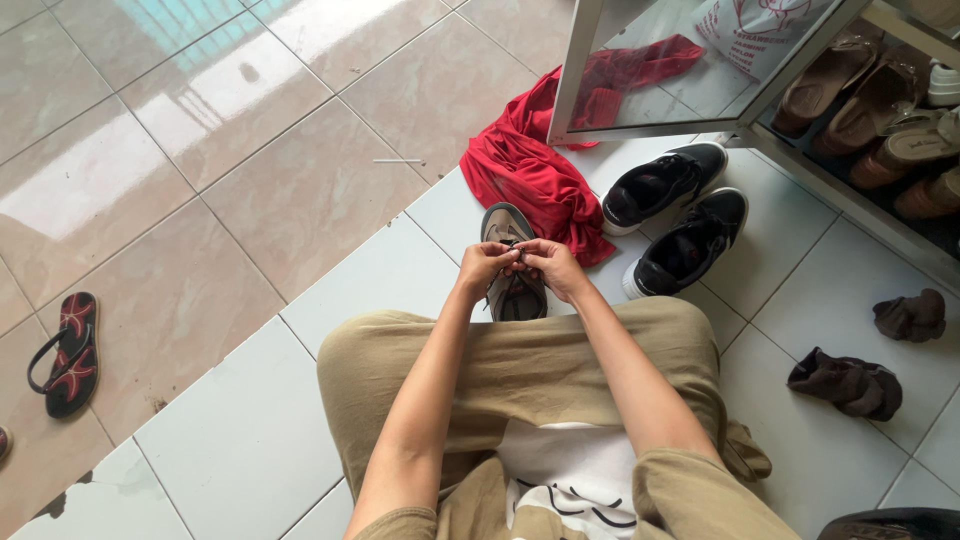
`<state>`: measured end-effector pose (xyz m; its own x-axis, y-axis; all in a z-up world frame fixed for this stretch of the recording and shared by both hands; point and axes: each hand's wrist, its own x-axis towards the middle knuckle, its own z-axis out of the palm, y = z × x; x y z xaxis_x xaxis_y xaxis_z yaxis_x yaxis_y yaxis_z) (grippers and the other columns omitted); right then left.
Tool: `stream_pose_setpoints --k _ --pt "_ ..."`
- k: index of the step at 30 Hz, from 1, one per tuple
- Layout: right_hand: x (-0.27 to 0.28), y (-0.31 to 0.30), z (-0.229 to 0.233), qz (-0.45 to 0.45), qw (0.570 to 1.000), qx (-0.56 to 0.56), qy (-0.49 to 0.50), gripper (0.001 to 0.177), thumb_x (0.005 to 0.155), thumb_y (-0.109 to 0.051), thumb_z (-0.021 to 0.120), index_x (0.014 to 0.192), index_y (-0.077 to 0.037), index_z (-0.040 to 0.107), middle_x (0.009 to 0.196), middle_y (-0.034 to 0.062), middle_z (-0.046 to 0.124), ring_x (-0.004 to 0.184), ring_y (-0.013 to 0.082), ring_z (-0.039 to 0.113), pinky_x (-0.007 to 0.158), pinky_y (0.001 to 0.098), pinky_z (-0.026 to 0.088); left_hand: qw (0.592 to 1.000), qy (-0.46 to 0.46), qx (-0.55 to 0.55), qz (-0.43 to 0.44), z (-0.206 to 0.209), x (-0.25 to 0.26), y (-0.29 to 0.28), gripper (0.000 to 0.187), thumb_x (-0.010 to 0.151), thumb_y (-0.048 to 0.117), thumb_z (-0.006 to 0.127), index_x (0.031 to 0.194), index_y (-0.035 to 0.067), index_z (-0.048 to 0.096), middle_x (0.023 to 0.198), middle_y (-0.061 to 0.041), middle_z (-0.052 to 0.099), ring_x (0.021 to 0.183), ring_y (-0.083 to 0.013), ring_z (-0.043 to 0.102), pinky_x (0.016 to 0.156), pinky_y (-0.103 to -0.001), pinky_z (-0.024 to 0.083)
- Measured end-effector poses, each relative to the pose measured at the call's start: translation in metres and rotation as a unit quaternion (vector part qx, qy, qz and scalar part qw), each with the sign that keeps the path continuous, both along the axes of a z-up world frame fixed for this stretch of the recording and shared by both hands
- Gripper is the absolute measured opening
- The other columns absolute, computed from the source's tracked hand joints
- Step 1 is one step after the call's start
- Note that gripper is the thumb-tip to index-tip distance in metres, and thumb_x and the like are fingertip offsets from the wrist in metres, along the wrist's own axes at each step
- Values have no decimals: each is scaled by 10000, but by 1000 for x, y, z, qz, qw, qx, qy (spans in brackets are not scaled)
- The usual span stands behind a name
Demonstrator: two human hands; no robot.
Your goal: The person sits on the floor and cleans a brown shoe using a red cloth and a dark sock. They wipe the exterior surfaces of the shoe, then use the sock to clean the interior before placing the shoe back on a shelf.
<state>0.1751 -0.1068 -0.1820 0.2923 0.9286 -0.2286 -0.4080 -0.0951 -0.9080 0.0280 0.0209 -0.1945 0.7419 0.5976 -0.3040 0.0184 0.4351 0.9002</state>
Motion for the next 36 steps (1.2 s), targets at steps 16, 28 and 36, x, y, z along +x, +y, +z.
stream_pose_setpoints --k 16,28,36 --pt "1 19 -41 -130 977 -74 -154 142 998 -168 688 987 -27 690 804 55 699 630 89 628 521 241 453 981 -17 190 -45 27 -9 -8 174 770 25 833 858 -3 685 814 -74 748 781 -133 733 716 -279 577" --pt "-11 2 24 13 913 -69 -401 209 849 -111 681 993 26 747 872 101 723 791 177 695 739 318 554 970 50 230 59 8 -3 -8 203 796 102 842 859 4 675 772 -43 721 717 -86 666 653 -274 572" --pt "-19 -5 19 5 873 -24 -486 387 718 -220 869 956 44 717 980 133 622 900 238 635 776 368 539 979 39 195 30 6 5 -10 212 840 152 827 883 14 672 781 -36 695 709 -99 651 634 -264 544"
